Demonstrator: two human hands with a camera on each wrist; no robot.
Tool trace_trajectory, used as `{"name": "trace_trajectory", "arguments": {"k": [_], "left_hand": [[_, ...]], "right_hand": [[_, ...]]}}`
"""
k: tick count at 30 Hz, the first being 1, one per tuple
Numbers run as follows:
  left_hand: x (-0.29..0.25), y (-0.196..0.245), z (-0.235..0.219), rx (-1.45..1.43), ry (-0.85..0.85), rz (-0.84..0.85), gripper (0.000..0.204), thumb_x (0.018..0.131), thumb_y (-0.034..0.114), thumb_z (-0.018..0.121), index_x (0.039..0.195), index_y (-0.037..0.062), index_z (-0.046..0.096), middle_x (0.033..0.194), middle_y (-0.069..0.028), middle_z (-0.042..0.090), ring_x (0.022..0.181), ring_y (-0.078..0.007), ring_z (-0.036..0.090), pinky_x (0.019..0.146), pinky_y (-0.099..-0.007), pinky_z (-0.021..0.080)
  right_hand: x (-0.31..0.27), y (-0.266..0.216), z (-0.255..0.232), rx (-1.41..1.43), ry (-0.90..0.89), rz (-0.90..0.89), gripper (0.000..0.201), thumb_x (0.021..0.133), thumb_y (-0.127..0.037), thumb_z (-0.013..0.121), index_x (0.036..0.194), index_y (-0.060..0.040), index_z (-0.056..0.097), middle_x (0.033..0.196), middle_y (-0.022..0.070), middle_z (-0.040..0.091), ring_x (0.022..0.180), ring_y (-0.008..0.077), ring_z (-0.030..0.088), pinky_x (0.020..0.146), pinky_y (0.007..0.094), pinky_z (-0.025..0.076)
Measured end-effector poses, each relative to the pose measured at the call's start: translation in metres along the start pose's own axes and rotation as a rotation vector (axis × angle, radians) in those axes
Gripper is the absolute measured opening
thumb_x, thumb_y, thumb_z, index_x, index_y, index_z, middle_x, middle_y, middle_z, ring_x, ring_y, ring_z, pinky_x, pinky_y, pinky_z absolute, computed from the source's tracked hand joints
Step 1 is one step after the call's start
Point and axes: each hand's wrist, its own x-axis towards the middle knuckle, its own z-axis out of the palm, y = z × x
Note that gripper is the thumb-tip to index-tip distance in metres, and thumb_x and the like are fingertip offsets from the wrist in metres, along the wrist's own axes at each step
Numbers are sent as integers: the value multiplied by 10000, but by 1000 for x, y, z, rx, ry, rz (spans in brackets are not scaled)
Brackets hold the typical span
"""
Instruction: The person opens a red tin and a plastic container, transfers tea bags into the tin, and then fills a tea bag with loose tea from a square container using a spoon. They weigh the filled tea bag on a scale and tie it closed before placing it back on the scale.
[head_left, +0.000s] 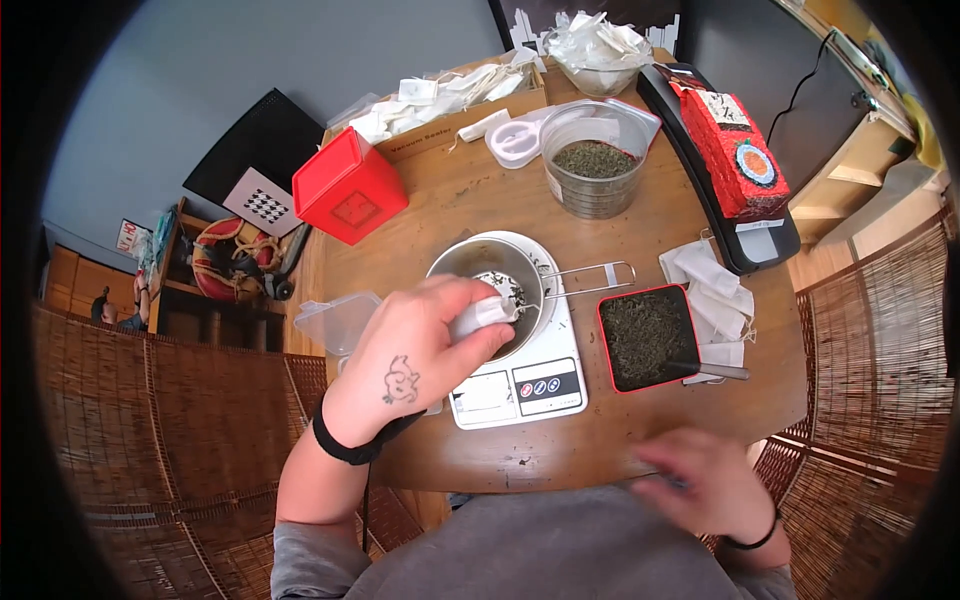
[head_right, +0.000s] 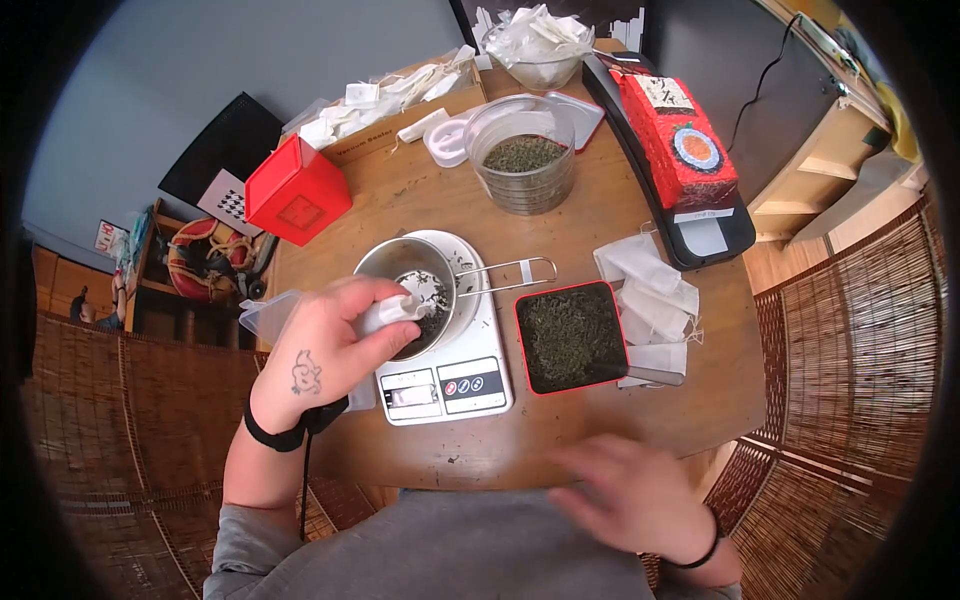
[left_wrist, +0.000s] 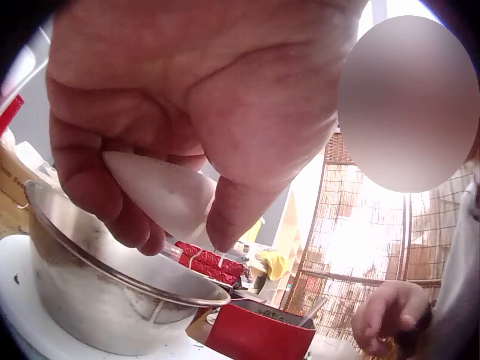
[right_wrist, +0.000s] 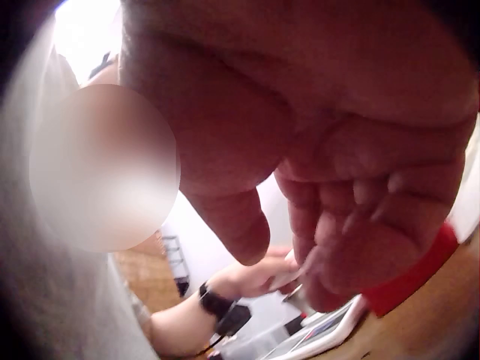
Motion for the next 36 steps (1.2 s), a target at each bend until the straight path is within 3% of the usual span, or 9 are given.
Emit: {"name": "trace_trajectory", "arguments": {"k": [5,10,14,16,18,21,30,33,36], "left_hand": [[-14,3,-10,16,93,87,257,896,167,816,1071,-7,746,952,-183,724,856,-368,717,763,-417,561],[-103,-15,17,-667,-23,-234,162,908,78,820,1039,22,744,919,-113,713,848,-235,698,741,-356,538],[-131,-13,34,-480,19,-32,163,892,70,831,1034,50,752,929,-90,725,871,-253,701,815,-379,548],[-139,-5,33,-445,-6,72,217,867,109,862,1048,55,755,963,-88,753,921,-287,725,1031,-473,504],[-144,-6,39,-493,38,84,221,878,145,860,1058,69,756,974,-65,760,941,-275,726,1078,-526,471],[-153,-8,45,-487,-133,19,192,905,177,842,1054,89,759,961,-28,756,944,-246,724,1171,-543,401],[-139,-28,75,-435,-77,8,165,933,211,810,1060,124,750,947,-32,742,926,-249,725,1236,-615,270],[-140,-24,75,-493,-14,22,131,896,114,826,988,59,750,883,-58,750,924,-249,722,1245,-548,308],[-142,-20,72,-500,-61,31,134,915,162,818,1018,101,759,931,-44,763,909,-243,728,1248,-565,293]], "right_hand": [[29,-24,34,-224,-58,-153,484,908,-300,805,1331,-111,662,1341,140,643,986,303,736,765,399,624],[34,-24,43,-70,-69,89,554,905,-296,814,1384,-93,622,1463,181,571,958,310,739,791,415,634],[38,-18,52,-133,-5,60,586,905,-290,820,1410,-82,608,1501,209,552,843,278,746,766,413,635],[44,-24,47,-25,-73,169,609,906,-277,823,1432,-71,596,1531,233,533,756,247,738,755,400,632],[48,-22,47,-33,-84,158,616,904,-273,825,1436,-68,593,1536,237,530,756,235,736,753,388,630],[48,-25,51,-27,-83,168,628,901,-264,828,1444,-64,586,1545,249,523,755,222,738,751,370,628],[51,-28,53,65,-87,196,687,907,-268,824,1490,-43,537,1581,310,467,745,221,771,767,370,630],[51,-29,49,82,-116,221,718,909,-292,824,1509,-43,517,1595,318,450,757,225,778,776,378,631],[47,-31,49,60,-143,221,741,910,-318,824,1520,-44,505,1597,323,445,770,231,782,784,385,631]]}}
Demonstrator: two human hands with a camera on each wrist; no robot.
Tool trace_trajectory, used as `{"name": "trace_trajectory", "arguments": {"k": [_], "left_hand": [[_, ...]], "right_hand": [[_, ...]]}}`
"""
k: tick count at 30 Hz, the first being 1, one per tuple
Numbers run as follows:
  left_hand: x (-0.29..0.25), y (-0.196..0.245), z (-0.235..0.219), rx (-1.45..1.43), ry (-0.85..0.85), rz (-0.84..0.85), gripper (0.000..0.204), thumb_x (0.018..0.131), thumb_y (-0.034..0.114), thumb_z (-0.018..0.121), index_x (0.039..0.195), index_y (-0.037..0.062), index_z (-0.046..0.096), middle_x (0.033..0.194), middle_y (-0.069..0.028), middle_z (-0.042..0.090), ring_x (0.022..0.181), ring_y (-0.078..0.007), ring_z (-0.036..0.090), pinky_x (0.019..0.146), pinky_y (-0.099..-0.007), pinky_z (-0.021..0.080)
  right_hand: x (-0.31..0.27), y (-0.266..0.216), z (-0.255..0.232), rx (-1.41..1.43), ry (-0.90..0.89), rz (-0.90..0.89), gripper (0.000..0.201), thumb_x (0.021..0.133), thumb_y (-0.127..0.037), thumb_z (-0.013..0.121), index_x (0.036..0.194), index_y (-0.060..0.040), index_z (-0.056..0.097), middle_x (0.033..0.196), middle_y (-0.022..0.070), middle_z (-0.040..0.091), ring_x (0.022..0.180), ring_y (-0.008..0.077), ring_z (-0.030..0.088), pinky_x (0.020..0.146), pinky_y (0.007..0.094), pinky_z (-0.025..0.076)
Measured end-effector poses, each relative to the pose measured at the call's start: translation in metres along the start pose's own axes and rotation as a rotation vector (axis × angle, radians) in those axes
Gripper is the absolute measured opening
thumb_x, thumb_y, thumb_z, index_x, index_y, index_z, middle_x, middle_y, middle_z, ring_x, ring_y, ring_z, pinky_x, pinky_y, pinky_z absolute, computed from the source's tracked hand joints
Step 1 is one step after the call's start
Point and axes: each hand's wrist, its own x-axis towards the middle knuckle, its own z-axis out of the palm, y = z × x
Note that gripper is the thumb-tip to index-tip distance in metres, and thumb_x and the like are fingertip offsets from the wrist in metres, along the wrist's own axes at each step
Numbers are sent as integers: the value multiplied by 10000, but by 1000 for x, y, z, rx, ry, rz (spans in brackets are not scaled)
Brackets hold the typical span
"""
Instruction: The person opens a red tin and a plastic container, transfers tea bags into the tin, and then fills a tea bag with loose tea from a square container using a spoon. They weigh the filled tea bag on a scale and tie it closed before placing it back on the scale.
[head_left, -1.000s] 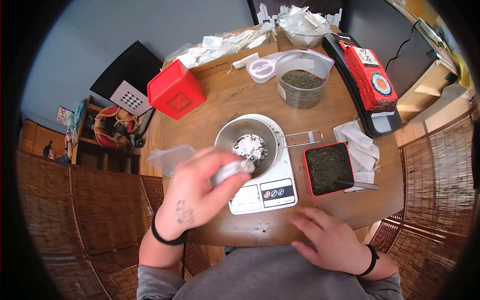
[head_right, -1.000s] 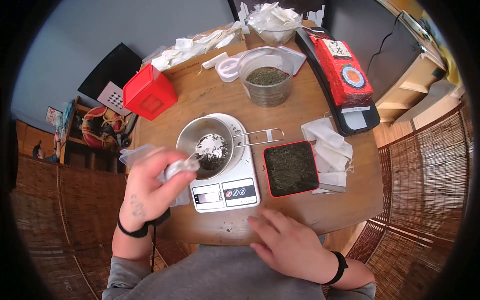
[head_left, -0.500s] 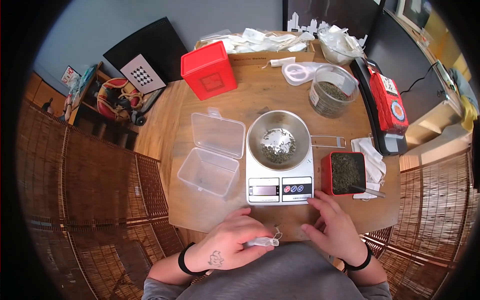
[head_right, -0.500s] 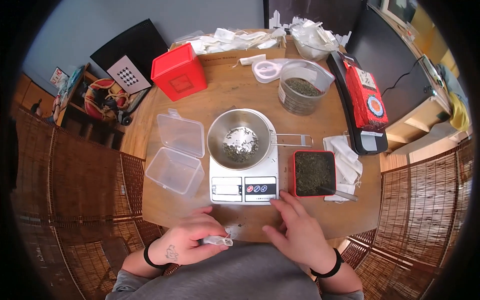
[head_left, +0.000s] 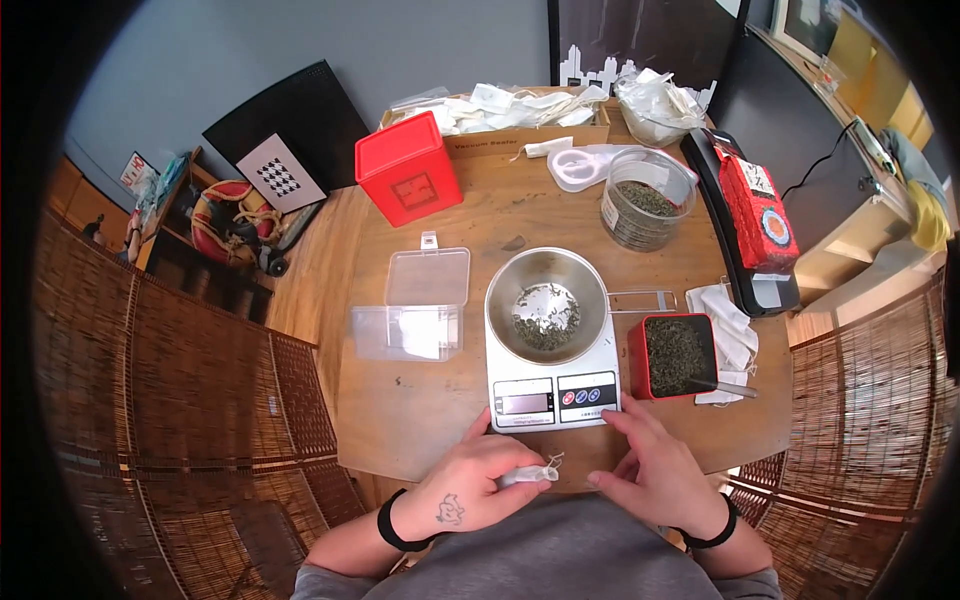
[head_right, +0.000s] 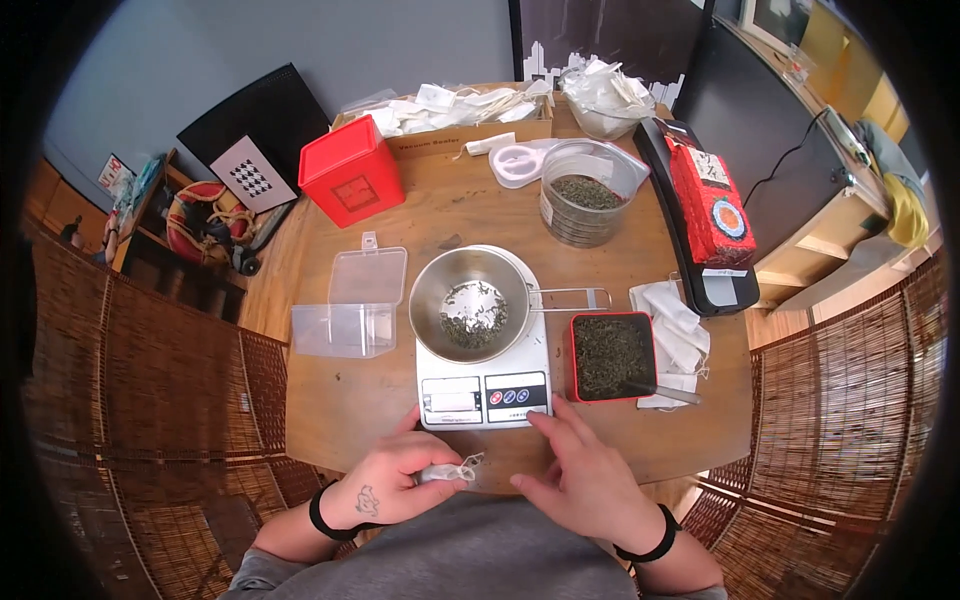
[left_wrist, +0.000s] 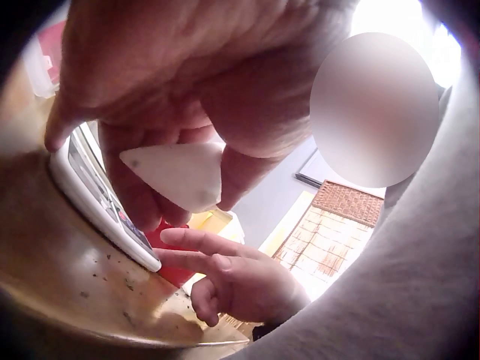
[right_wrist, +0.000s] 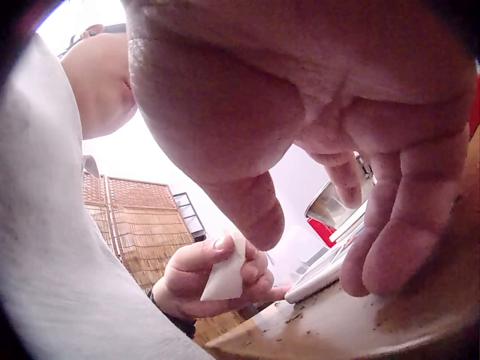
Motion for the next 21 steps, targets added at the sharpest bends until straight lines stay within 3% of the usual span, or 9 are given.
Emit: {"name": "trace_trajectory", "arguments": {"k": [4,6,7,10,14,16,18,20,21], "left_hand": [[-13,2,6,-19,23,82,152,907,142,827,1037,88,768,897,-52,755,900,-227,727,1200,-493,380],[-21,5,2,-122,-49,-59,168,896,106,854,1021,39,764,905,-83,762,1057,-278,724,1144,-467,448],[-26,1,-4,-120,-61,-62,203,904,145,845,1067,49,772,935,-97,753,939,-271,720,975,-413,543],[-27,23,-49,-53,108,-124,187,918,163,835,1048,42,773,1055,-135,752,1012,-298,723,938,-432,565],[17,45,-125,602,303,77,185,872,140,809,1023,39,771,1213,-180,728,1101,-371,713,981,-451,547],[43,19,-149,636,258,91,199,857,142,809,1021,38,771,1217,-179,728,1121,-380,702,1018,-454,524],[50,6,-157,670,198,102,213,841,145,809,1020,37,771,1221,-178,728,1140,-389,690,1054,-458,501],[49,0,-154,614,98,-59,189,831,125,809,966,8,745,1199,-187,730,1100,-386,669,998,-454,495],[40,-8,-145,672,177,26,184,830,114,805,966,5,745,1162,-176,731,1045,-394,662,959,-458,499]], "right_hand": [[-19,-1,-1,-39,-23,24,734,913,-329,823,1508,-38,508,1597,313,450,791,241,785,792,387,631],[-28,5,0,-23,-15,11,734,913,-329,823,1506,-34,507,1598,304,451,791,241,783,788,383,631],[-31,7,-1,-5,-16,8,733,914,-329,824,1503,-30,507,1600,294,452,792,242,780,784,379,631],[-39,5,-9,-13,14,-60,663,931,-317,810,1466,-21,552,1527,250,549,785,246,773,771,363,630],[-47,2,-19,119,17,14,520,946,-292,795,1370,-29,648,1292,188,715,784,234,767,740,350,625],[-47,9,-19,102,-18,14,375,948,-255,788,1254,-48,724,1022,128,774,783,243,763,692,355,614],[-41,6,-19,33,47,-98,346,939,-245,793,1222,-57,735,973,118,769,776,258,758,679,367,609],[-35,-2,-23,-34,119,-198,317,929,-236,798,1191,-65,747,924,109,764,769,273,753,666,379,603],[-32,-10,-31,-73,145,-213,304,924,-226,796,1178,-68,746,929,109,759,770,293,745,666,393,597]]}}
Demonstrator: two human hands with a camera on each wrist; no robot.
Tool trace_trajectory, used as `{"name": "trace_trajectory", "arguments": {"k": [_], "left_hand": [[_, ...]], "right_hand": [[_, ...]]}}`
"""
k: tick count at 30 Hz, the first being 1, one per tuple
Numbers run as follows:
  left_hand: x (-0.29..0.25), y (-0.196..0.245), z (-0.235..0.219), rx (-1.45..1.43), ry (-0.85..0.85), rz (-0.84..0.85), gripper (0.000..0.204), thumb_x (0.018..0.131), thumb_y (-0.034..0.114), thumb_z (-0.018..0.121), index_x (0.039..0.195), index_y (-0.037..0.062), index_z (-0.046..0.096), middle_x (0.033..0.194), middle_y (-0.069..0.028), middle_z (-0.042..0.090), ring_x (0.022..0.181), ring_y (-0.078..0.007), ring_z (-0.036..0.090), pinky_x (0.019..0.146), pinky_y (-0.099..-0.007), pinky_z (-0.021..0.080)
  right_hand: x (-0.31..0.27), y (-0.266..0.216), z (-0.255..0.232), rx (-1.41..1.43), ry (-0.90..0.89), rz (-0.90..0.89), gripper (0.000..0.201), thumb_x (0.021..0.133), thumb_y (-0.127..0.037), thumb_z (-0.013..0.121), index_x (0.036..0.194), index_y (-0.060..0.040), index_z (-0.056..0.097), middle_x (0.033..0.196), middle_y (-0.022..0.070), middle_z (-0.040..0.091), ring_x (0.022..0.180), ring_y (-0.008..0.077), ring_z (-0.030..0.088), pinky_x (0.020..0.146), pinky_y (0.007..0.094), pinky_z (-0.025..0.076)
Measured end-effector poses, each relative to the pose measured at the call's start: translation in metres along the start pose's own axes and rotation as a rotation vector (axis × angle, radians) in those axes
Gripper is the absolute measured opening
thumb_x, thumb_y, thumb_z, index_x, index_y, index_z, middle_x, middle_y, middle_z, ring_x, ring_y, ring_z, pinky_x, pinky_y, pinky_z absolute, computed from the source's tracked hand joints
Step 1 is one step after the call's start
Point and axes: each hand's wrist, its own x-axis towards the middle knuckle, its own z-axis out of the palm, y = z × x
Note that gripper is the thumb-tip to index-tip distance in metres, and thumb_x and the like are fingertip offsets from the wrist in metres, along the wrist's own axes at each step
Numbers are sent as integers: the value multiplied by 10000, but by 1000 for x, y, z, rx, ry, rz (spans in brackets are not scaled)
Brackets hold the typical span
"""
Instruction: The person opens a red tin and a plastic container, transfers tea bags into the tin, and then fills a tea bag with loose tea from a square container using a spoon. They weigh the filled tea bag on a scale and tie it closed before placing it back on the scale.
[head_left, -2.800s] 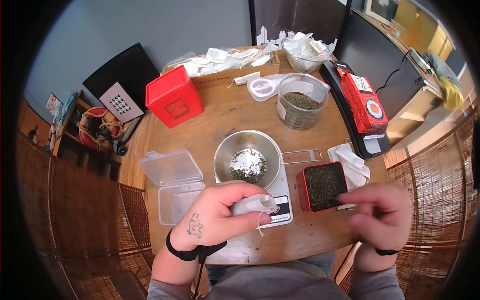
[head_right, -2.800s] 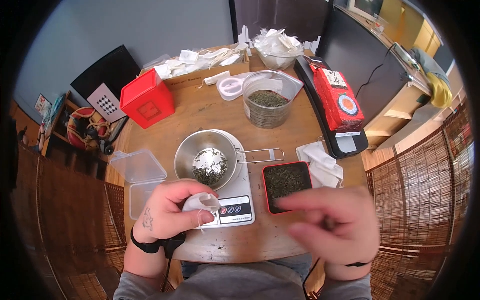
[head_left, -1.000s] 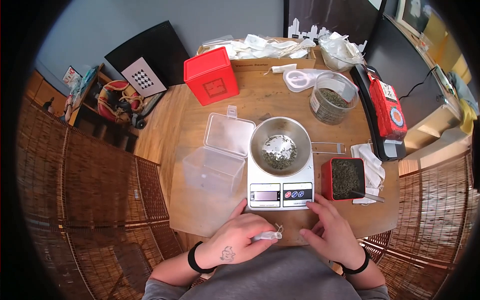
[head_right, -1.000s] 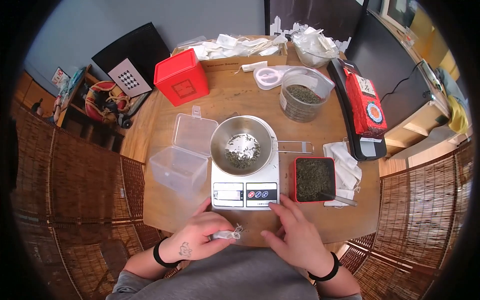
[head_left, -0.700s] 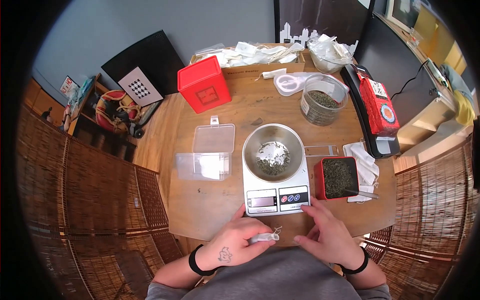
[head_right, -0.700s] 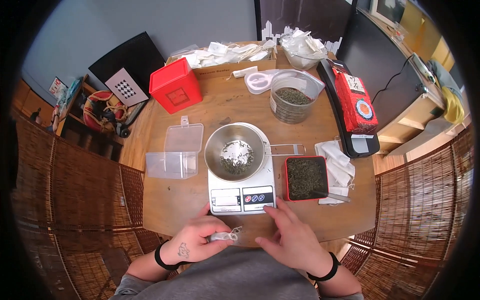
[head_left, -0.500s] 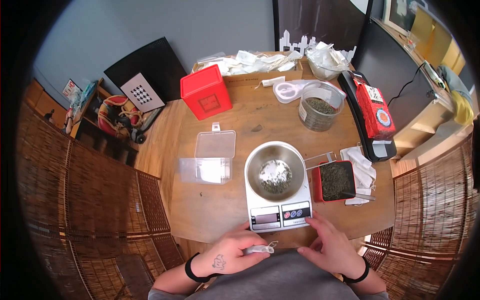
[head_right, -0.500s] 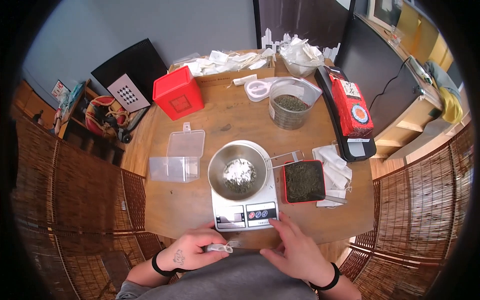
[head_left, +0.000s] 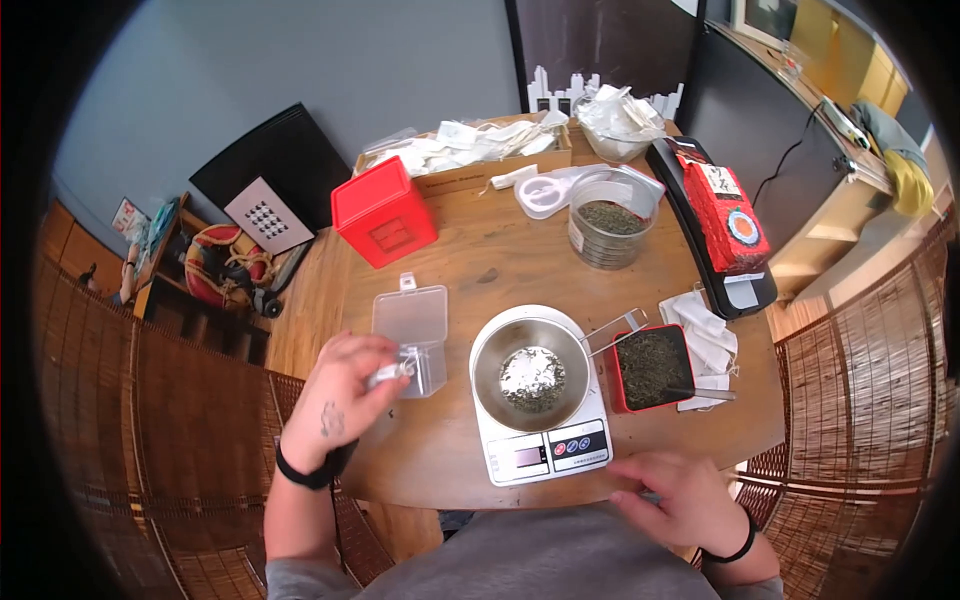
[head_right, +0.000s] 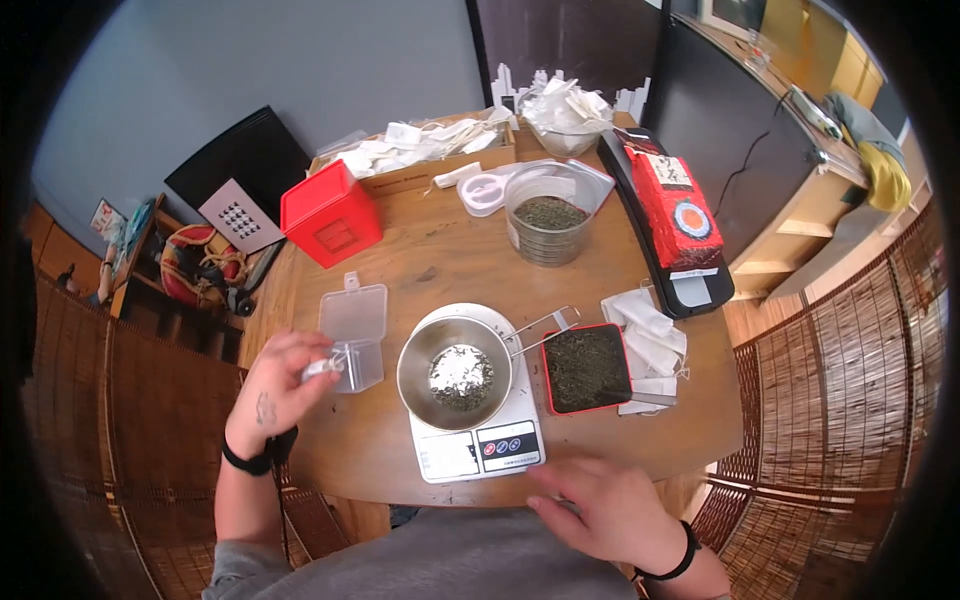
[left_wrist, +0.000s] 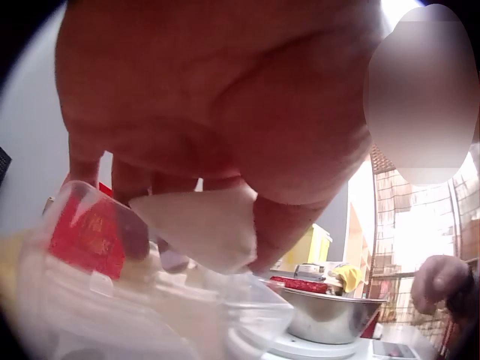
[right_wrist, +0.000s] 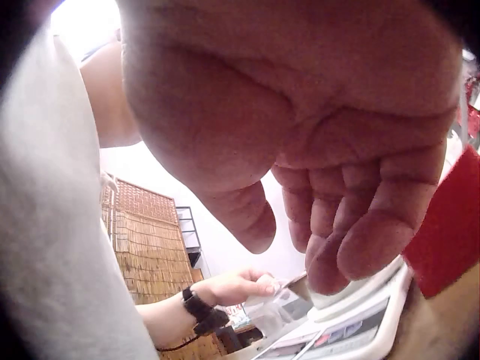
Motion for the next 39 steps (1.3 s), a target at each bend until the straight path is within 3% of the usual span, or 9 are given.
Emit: {"name": "trace_trajectory", "arguments": {"k": [5,11,17,23,28,31,34,37,39], "left_hand": [[-44,23,28,17,144,-124,178,799,147,833,926,50,754,1083,-104,705,1167,-331,682,1195,-593,364],[-76,42,49,52,186,-126,137,783,130,841,874,73,756,1034,-74,682,1168,-334,682,1193,-608,350],[-94,34,73,60,194,-75,141,755,127,830,882,109,772,1062,-39,695,1229,-319,670,1205,-620,318],[-93,25,63,-36,241,-17,165,743,130,806,906,118,785,1126,-37,709,1278,-332,653,1211,-617,311],[-89,54,49,-262,342,194,152,790,157,821,926,105,780,1134,-75,716,1144,-375,684,951,-514,558],[-86,75,75,-663,102,294,157,844,162,821,972,90,767,1169,-85,707,1132,-321,693,928,-452,566],[-75,87,97,-743,-116,317,167,889,135,811,1036,71,764,1212,-102,700,1177,-320,683,985,-463,561],[-71,81,119,-723,-281,319,219,902,142,800,1101,62,752,1240,-91,691,1187,-312,672,1001,-452,554],[-68,82,118,-722,-275,311,203,912,140,788,1093,57,754,1221,-90,693,1187,-311,666,1008,-449,550]], "right_hand": [[40,-8,-33,-117,130,-71,276,905,-195,784,1149,-71,746,931,117,742,792,335,723,691,432,583],[118,2,-80,-564,104,-162,299,900,-162,760,1171,-40,726,1019,151,734,1054,368,682,913,463,551],[166,5,-74,-502,-309,-304,473,862,-179,803,1290,-21,681,1215,183,708,1185,388,635,1030,453,523],[182,-3,-63,-596,-430,-208,400,837,-157,801,1222,-64,746,1110,138,737,1179,366,643,1052,456,515],[195,11,-55,-621,-325,-341,348,795,-57,774,1141,-87,777,1033,129,748,1147,363,657,1117,468,489],[207,7,-51,-713,-290,-368,390,795,-32,759,1178,-104,767,1130,144,737,1200,383,639,1154,479,465],[204,-2,-52,-829,-150,-497,399,831,-51,737,1228,-94,743,1294,158,670,1291,400,597,1096,495,487],[172,-35,-60,-709,109,-482,378,827,-49,736,1202,-91,736,1195,146,702,1208,379,638,1037,478,519],[122,-60,-67,-557,6,-276,353,823,-61,741,1174,-103,734,1083,111,727,1068,354,688,930,455,566]]}}
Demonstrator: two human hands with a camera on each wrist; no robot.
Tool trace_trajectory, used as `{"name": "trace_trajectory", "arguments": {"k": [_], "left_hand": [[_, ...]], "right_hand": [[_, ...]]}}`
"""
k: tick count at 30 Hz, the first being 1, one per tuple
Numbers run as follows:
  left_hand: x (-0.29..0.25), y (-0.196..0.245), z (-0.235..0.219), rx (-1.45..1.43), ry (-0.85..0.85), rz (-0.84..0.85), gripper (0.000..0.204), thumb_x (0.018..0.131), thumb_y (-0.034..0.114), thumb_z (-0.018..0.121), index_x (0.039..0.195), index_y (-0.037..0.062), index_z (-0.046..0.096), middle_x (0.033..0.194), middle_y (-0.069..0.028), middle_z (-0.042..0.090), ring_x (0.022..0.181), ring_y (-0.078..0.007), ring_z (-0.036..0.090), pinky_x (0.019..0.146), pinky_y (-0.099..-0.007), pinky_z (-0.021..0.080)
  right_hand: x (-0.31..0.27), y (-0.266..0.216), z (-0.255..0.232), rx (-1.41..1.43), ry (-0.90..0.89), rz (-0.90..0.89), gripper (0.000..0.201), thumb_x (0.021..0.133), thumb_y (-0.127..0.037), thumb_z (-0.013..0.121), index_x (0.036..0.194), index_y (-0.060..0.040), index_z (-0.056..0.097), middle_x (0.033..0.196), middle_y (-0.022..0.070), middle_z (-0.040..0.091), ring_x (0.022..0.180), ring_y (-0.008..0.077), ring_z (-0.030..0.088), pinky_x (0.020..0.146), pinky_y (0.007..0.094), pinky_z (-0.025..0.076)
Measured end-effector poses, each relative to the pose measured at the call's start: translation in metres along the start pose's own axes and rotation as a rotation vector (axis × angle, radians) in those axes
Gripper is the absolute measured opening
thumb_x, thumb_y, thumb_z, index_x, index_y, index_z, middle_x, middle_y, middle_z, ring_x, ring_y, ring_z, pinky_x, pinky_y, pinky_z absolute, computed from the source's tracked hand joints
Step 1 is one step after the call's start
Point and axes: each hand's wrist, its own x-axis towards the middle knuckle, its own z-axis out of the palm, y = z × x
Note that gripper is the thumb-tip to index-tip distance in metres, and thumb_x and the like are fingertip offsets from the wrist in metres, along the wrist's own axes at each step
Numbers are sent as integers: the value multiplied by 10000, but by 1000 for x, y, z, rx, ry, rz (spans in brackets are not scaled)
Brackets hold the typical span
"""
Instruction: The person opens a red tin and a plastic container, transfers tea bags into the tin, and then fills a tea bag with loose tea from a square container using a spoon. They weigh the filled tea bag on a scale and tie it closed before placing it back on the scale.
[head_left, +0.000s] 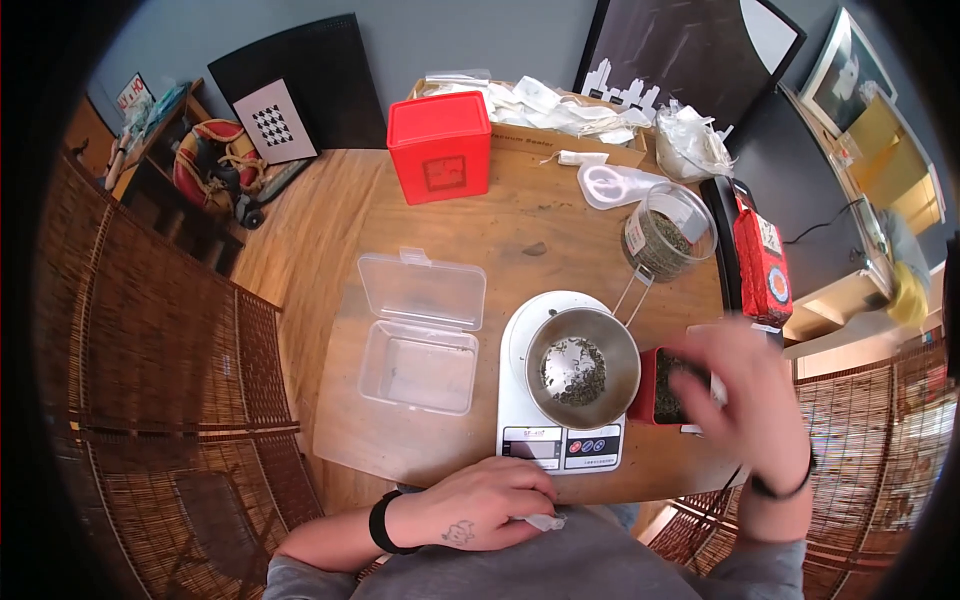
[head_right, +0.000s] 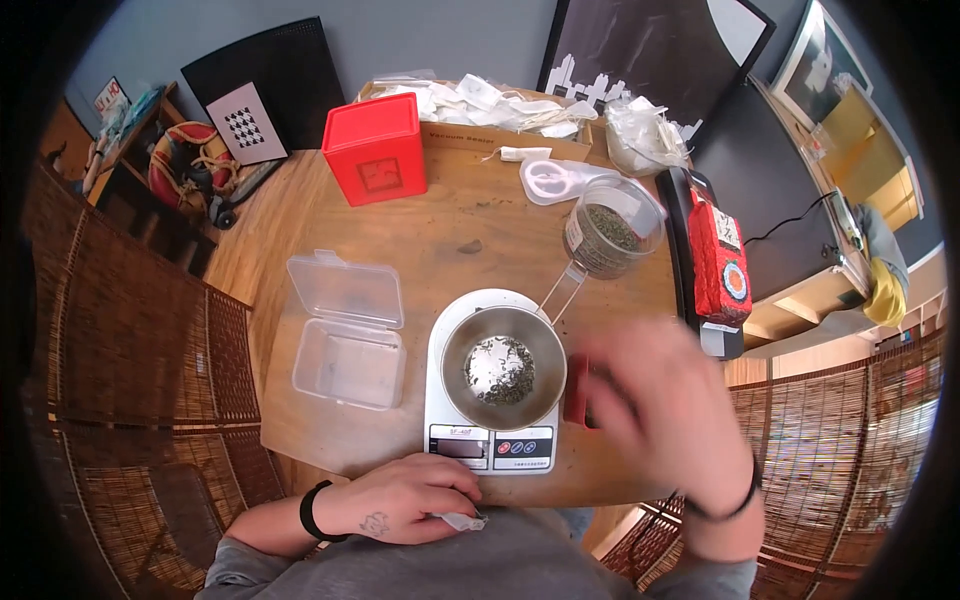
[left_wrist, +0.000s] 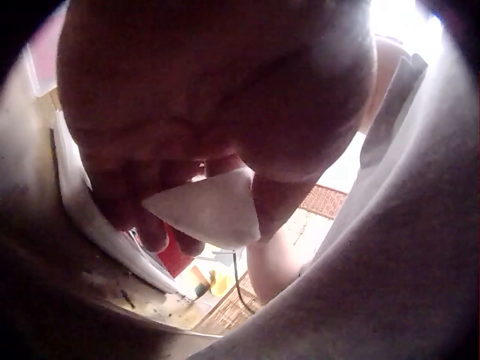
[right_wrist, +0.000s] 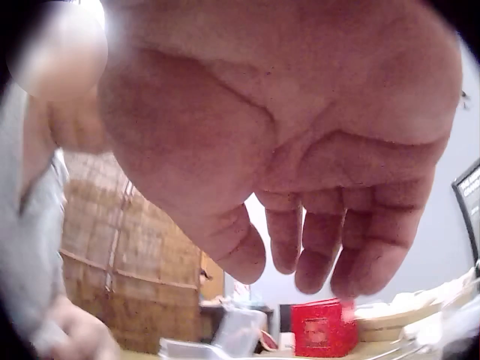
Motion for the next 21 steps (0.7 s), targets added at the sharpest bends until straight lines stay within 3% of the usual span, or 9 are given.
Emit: {"name": "trace_trajectory", "arguments": {"k": [2,4,7,12,18,21], "left_hand": [[2,-3,0,-26,18,26,203,911,146,791,1091,61,755,1229,-90,693,1204,-313,664,1018,-450,548],[4,-3,-2,-21,13,16,206,905,137,795,1093,62,753,1215,-88,697,1210,-312,668,1013,-452,553],[5,-3,-6,-15,7,3,208,889,114,805,1085,62,755,1176,-85,711,1207,-312,682,1002,-454,564],[8,-3,-12,4,31,-21,229,847,78,792,1068,43,743,1104,-89,713,1164,-324,678,991,-455,564],[17,16,-24,81,102,-19,228,832,67,793,1056,41,754,1094,-98,721,1073,-321,707,923,-443,581],[32,40,-46,160,277,-49,232,813,77,810,1040,51,769,1035,-99,727,887,-320,717,783,-430,577]], "right_hand": [[-50,-8,8,195,-221,-38,287,850,-108,762,1137,-121,753,1002,74,739,948,321,718,841,432,590],[-75,-24,34,260,-326,-60,241,841,-156,821,1071,-101,771,991,73,746,829,315,724,709,425,591],[-103,-15,95,338,-170,53,216,869,-188,823,1061,-102,773,973,75,748,846,292,726,724,416,589],[-112,-10,133,416,-107,87,189,904,-193,781,1068,-100,766,987,70,739,904,281,715,788,399,589],[-103,-7,112,517,-104,48,181,914,-186,783,1063,-87,759,950,70,746,855,287,716,766,411,583],[-99,-15,85,586,-62,48,195,905,-167,799,1075,-80,763,921,71,755,809,285,722,724,405,585]]}}
